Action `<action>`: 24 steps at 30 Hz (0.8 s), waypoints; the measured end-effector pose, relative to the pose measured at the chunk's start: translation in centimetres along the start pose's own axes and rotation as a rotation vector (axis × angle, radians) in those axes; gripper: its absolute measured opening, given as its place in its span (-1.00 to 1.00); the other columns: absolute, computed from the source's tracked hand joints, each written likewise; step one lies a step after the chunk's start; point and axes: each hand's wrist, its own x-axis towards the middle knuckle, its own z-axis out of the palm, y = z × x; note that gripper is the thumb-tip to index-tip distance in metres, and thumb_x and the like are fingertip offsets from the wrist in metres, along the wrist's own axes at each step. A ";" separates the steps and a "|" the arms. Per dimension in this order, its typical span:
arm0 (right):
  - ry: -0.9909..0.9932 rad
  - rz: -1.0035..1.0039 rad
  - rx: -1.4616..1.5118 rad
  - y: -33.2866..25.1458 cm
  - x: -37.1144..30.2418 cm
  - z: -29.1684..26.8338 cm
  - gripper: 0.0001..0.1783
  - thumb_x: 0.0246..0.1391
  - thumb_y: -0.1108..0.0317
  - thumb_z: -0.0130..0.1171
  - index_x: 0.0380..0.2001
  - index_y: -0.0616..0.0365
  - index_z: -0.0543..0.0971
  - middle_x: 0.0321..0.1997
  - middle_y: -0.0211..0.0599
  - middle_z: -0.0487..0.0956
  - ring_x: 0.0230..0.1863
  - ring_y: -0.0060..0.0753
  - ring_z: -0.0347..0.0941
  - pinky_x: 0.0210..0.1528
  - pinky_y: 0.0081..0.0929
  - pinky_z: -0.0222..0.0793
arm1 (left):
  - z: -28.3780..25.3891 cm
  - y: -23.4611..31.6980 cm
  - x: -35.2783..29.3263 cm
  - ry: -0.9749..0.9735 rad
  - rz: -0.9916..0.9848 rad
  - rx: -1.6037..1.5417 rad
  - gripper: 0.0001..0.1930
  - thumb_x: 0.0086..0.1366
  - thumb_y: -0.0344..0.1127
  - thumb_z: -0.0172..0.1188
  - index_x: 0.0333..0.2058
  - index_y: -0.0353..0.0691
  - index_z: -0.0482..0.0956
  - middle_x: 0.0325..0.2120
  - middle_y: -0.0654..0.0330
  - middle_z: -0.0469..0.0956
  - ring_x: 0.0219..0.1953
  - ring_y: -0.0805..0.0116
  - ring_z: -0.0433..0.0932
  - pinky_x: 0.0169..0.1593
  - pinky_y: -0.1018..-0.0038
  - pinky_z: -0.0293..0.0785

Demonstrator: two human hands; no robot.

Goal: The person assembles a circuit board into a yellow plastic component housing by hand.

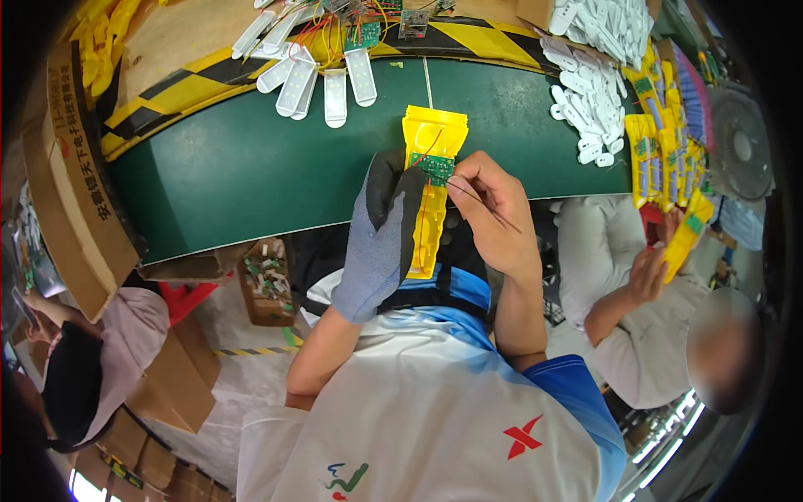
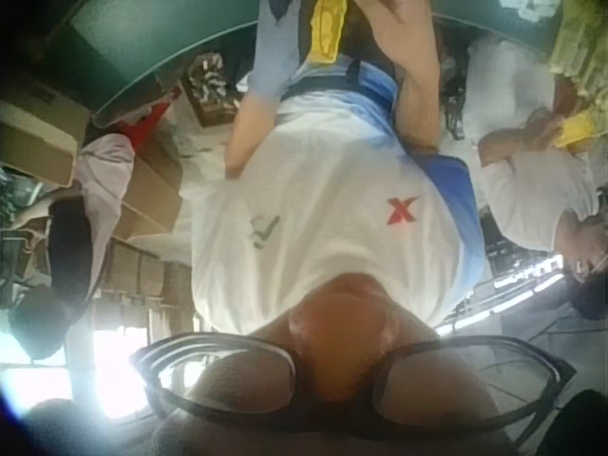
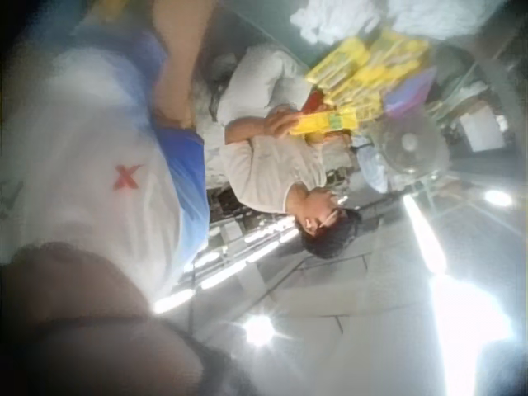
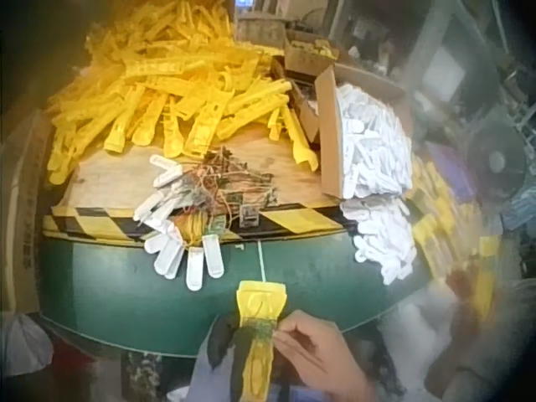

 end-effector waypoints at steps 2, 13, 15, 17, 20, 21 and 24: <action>-0.016 -0.001 0.006 0.3 0.1 -0.1 -0.89 0.23 0.46 0.13 -0.37 0.25 0.45 -0.53 -0.51 0.37 -0.54 -0.78 0.13 -0.50 -0.71 0.06 | 0.0 -0.4 0.1 0.015 0.024 -0.016 -0.81 0.45 -0.30 -0.06 -0.06 -0.24 0.35 -0.35 0.22 0.47 -0.47 0.57 0.51 -0.42 0.59 0.49; -0.057 0.114 0.145 -0.8 -0.1 -1.0 -0.87 0.25 0.41 0.15 -0.39 0.20 0.51 -0.49 -0.62 0.37 -0.47 -0.84 0.15 -0.47 -0.74 0.06 | -1.7 -5.1 1.4 0.169 0.371 0.271 -0.76 0.44 -0.35 -0.08 0.01 -0.27 0.36 -0.33 0.21 0.50 -0.46 0.53 0.53 -0.41 0.58 0.49; -0.142 0.207 0.226 -0.6 0.2 -1.6 -0.88 0.24 0.42 0.15 -0.38 0.20 0.51 -0.49 -0.61 0.40 -0.49 -0.83 0.18 -0.47 -0.74 0.06 | 0.0 -1.6 0.2 0.132 0.106 0.017 -0.73 0.43 -0.34 -0.07 0.04 -0.27 0.36 -0.29 0.19 0.53 -0.43 0.48 0.57 -0.38 0.54 0.55; -0.196 0.159 0.152 -1.7 0.4 -2.6 -0.81 0.30 0.30 0.09 -0.27 0.18 0.58 -0.52 -0.59 0.44 -0.50 -0.81 0.24 -0.48 -0.73 0.15 | 0.0 0.1 -0.4 0.000 -0.034 -0.095 -0.68 0.43 -0.30 -0.02 0.11 -0.21 0.30 -0.26 0.14 0.54 -0.40 0.40 0.61 -0.32 0.45 0.61; 0.272 0.106 -0.078 -2.3 -0.5 -6.7 -0.69 0.31 0.19 0.04 -0.19 0.21 0.61 -0.48 -0.50 0.51 -0.42 -0.71 0.37 -0.38 -0.66 0.31 | 0.1 -0.1 -0.8 -0.070 -0.016 -0.179 -0.65 0.39 -0.31 0.06 0.10 -0.21 0.29 -0.31 0.15 0.54 -0.40 0.40 0.61 -0.33 0.46 0.60; 0.484 0.067 -0.256 -0.8 -0.3 -8.7 -0.71 0.29 0.21 0.07 -0.24 0.21 0.63 -0.49 -0.44 0.55 -0.45 -0.65 0.41 -0.37 -0.61 0.34 | 0.0 -0.1 -0.7 -0.090 -0.017 -0.182 -0.65 0.39 -0.31 0.06 0.10 -0.21 0.29 -0.31 0.15 0.54 -0.40 0.40 0.61 -0.33 0.46 0.60; 0.855 -0.054 -0.642 2.2 -1.1 -14.1 -0.80 0.14 0.32 0.24 -0.30 0.25 0.63 -0.52 -0.34 0.60 -0.52 -0.56 0.44 -0.43 -0.60 0.32 | 0.7 0.3 -0.6 0.003 -0.013 -0.030 -0.72 0.37 -0.35 0.09 0.01 -0.23 0.34 -0.38 0.18 0.52 -0.47 0.42 0.59 -0.41 0.49 0.57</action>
